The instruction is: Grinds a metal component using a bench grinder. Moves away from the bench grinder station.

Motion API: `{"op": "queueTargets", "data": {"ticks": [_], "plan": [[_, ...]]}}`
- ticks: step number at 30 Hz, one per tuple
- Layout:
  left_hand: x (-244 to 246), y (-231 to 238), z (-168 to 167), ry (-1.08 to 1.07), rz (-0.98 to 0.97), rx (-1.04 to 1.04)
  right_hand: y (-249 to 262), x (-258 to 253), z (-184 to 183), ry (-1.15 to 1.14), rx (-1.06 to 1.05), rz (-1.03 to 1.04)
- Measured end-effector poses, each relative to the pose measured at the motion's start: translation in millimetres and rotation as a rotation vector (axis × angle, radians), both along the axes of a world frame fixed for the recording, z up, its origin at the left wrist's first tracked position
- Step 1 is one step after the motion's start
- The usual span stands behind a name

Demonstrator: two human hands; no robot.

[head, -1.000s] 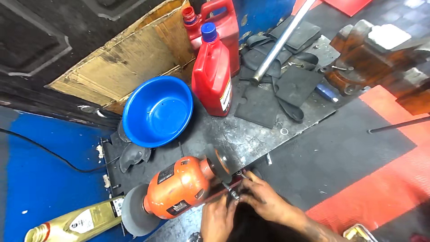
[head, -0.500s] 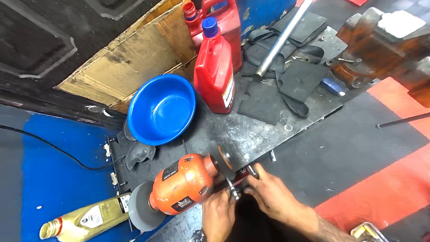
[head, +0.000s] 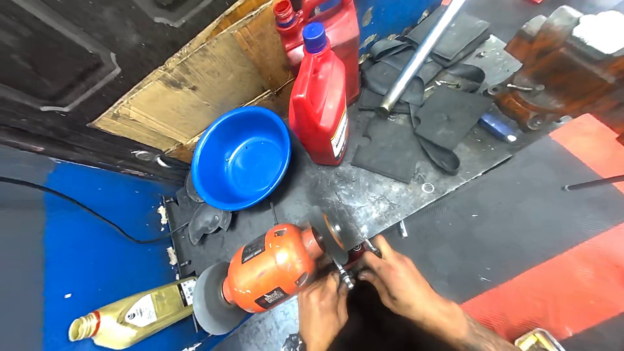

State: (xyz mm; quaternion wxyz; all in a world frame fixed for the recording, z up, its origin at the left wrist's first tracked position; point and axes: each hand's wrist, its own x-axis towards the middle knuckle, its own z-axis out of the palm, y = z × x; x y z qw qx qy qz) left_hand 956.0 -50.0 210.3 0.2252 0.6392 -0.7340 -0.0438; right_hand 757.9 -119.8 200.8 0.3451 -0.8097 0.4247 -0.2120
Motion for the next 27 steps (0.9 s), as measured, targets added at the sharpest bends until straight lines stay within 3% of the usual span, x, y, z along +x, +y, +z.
{"op": "queueTargets", "data": {"ticks": [27], "plan": [[-8.1,-2.4,-0.2,-0.026,0.057,0.035,-16.9,-7.7,-5.7,-0.022,0.135,0.116]]}}
